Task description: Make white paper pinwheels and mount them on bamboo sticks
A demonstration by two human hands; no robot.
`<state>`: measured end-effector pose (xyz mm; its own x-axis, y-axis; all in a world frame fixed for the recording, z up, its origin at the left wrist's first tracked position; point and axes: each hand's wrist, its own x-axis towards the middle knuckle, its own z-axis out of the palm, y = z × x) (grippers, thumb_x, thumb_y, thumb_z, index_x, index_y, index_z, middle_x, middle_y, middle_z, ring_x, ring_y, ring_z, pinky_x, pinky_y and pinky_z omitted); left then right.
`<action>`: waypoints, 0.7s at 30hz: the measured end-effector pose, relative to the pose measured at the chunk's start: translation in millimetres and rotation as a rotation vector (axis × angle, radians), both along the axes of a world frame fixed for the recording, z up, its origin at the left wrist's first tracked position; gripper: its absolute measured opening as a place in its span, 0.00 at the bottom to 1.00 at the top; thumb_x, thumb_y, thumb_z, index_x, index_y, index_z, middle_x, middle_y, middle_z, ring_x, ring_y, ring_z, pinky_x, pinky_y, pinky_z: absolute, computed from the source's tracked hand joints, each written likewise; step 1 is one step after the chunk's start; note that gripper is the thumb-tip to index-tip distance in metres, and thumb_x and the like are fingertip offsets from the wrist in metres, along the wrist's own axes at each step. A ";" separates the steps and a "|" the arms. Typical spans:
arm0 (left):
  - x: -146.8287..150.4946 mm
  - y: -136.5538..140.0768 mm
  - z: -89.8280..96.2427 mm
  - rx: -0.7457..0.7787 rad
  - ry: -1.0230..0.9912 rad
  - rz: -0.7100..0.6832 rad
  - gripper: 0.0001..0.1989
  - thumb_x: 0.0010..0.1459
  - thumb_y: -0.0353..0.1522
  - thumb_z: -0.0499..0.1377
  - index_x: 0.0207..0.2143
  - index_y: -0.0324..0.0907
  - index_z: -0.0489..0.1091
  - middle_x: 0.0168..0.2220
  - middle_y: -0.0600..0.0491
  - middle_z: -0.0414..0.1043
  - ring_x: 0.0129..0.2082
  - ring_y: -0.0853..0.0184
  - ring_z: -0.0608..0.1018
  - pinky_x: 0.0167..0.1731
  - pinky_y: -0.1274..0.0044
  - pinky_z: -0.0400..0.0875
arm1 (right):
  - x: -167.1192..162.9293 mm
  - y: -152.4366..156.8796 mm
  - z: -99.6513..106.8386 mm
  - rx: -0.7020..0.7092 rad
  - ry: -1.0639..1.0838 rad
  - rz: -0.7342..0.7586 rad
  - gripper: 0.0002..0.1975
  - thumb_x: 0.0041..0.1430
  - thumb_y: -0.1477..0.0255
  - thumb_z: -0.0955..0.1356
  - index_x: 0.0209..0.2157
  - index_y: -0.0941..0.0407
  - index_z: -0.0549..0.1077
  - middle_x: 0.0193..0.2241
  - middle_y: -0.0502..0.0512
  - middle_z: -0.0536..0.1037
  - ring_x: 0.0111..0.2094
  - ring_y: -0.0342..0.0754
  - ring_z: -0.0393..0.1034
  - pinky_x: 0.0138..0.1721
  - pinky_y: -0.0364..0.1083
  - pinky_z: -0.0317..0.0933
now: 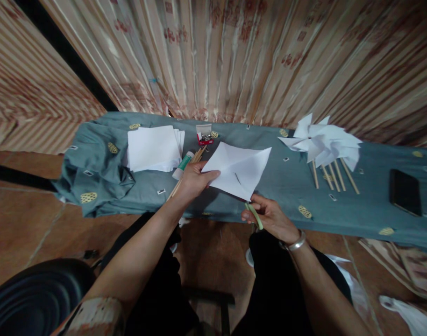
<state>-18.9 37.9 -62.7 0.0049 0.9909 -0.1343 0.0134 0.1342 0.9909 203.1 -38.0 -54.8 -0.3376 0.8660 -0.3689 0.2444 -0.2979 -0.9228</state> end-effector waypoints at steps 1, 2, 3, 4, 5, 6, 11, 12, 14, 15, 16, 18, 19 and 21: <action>0.2 -0.5 1.0 -0.003 0.003 -0.009 0.07 0.41 0.34 0.66 0.21 0.39 0.73 0.14 0.59 0.62 0.13 0.76 0.61 0.14 0.81 0.51 | -0.1 -0.2 -0.1 0.000 0.002 -0.003 0.26 0.44 0.55 0.76 0.39 0.58 0.73 0.19 0.45 0.70 0.20 0.39 0.61 0.20 0.39 0.52; 0.2 -0.9 1.8 -0.007 0.007 -0.014 0.07 0.42 0.33 0.65 0.21 0.39 0.73 0.14 0.59 0.62 0.13 0.76 0.61 0.14 0.81 0.51 | -0.2 -0.4 -0.2 0.001 0.002 -0.006 0.26 0.44 0.55 0.76 0.39 0.58 0.73 0.19 0.45 0.70 0.20 0.39 0.61 0.20 0.39 0.52; 0.3 -1.3 2.5 -0.012 0.012 -0.016 0.07 0.42 0.33 0.65 0.22 0.38 0.73 0.14 0.59 0.62 0.13 0.76 0.61 0.14 0.81 0.51 | -0.2 -0.6 -0.4 0.001 -0.001 -0.008 0.26 0.44 0.55 0.76 0.39 0.58 0.73 0.19 0.45 0.70 0.20 0.39 0.61 0.20 0.39 0.53; 0.3 -1.6 3.0 -0.016 0.016 -0.014 0.06 0.42 0.33 0.65 0.22 0.38 0.73 0.14 0.59 0.62 0.14 0.76 0.61 0.15 0.81 0.51 | -0.2 -0.7 -0.6 0.001 -0.006 -0.010 0.26 0.44 0.55 0.76 0.39 0.58 0.73 0.18 0.46 0.71 0.19 0.39 0.61 0.20 0.39 0.53; 0.4 -1.7 3.3 -0.021 0.018 -0.011 0.06 0.42 0.32 0.65 0.22 0.38 0.73 0.14 0.59 0.62 0.14 0.76 0.61 0.15 0.81 0.52 | -0.2 -0.8 -0.7 0.002 -0.009 -0.011 0.26 0.44 0.55 0.76 0.39 0.58 0.73 0.18 0.46 0.71 0.19 0.39 0.61 0.19 0.39 0.53; 0.4 -1.8 3.4 -0.024 0.017 -0.007 0.06 0.42 0.32 0.65 0.22 0.38 0.73 0.14 0.59 0.62 0.14 0.76 0.61 0.15 0.81 0.52 | -0.2 -0.8 -0.8 0.001 -0.008 -0.012 0.26 0.44 0.55 0.76 0.39 0.58 0.73 0.18 0.46 0.71 0.19 0.39 0.61 0.19 0.39 0.53; 0.3 -1.2 3.4 -0.019 -0.017 -0.006 0.07 0.40 0.32 0.66 0.20 0.38 0.72 0.14 0.59 0.62 0.13 0.76 0.60 0.13 0.81 0.50 | -1.2 -0.2 0.6 -0.025 0.029 -0.032 0.26 0.42 0.56 0.77 0.38 0.58 0.74 0.19 0.46 0.72 0.21 0.39 0.65 0.21 0.39 0.57; 0.2 -1.2 3.5 -0.020 -0.021 -0.007 0.06 0.40 0.31 0.66 0.20 0.38 0.72 0.13 0.59 0.62 0.13 0.76 0.60 0.13 0.82 0.50 | -1.6 -0.1 1.3 -0.032 0.033 -0.039 0.26 0.41 0.56 0.77 0.37 0.58 0.74 0.19 0.46 0.73 0.21 0.39 0.65 0.21 0.39 0.58; 0.2 -1.4 4.0 -0.028 -0.025 -0.007 0.06 0.41 0.30 0.65 0.20 0.38 0.71 0.13 0.59 0.62 0.13 0.76 0.60 0.13 0.82 0.50 | -2.4 0.2 3.0 -0.048 0.037 -0.052 0.25 0.40 0.57 0.78 0.36 0.58 0.73 0.19 0.46 0.73 0.21 0.39 0.66 0.21 0.38 0.58; 0.3 -1.5 4.2 -0.034 -0.024 -0.007 0.06 0.42 0.30 0.65 0.20 0.37 0.71 0.14 0.59 0.62 0.13 0.76 0.60 0.13 0.82 0.50 | -2.8 0.3 3.7 -0.056 0.039 -0.057 0.25 0.39 0.57 0.78 0.35 0.57 0.73 0.19 0.46 0.73 0.21 0.39 0.66 0.21 0.38 0.58; 0.3 -1.6 4.3 -0.040 -0.021 -0.006 0.06 0.42 0.29 0.65 0.20 0.37 0.71 0.14 0.59 0.61 0.13 0.77 0.60 0.14 0.82 0.50 | -3.1 0.3 4.2 -0.063 0.041 -0.061 0.24 0.39 0.58 0.78 0.34 0.57 0.73 0.19 0.46 0.74 0.21 0.39 0.67 0.21 0.38 0.58; 0.5 -1.7 4.3 -0.049 -0.013 -0.008 0.06 0.44 0.28 0.65 0.20 0.37 0.70 0.14 0.59 0.61 0.13 0.77 0.60 0.15 0.81 0.50 | -3.7 0.2 4.6 -0.066 0.045 -0.067 0.24 0.39 0.58 0.78 0.33 0.57 0.72 0.19 0.47 0.74 0.20 0.40 0.67 0.21 0.39 0.58; 0.7 -1.7 4.2 -0.052 -0.010 -0.008 0.06 0.44 0.28 0.66 0.20 0.37 0.70 0.14 0.59 0.61 0.13 0.76 0.60 0.15 0.81 0.50 | -3.9 0.1 4.3 -0.063 0.047 -0.072 0.23 0.39 0.58 0.78 0.33 0.57 0.72 0.19 0.47 0.74 0.20 0.40 0.67 0.21 0.39 0.58; 1.1 -1.4 3.8 -0.053 -0.008 -0.004 0.06 0.44 0.28 0.66 0.20 0.37 0.71 0.14 0.59 0.61 0.13 0.76 0.60 0.15 0.81 0.50 | -4.0 -0.1 3.1 -0.056 0.050 -0.082 0.24 0.39 0.58 0.78 0.35 0.57 0.73 0.18 0.46 0.73 0.20 0.40 0.66 0.21 0.39 0.58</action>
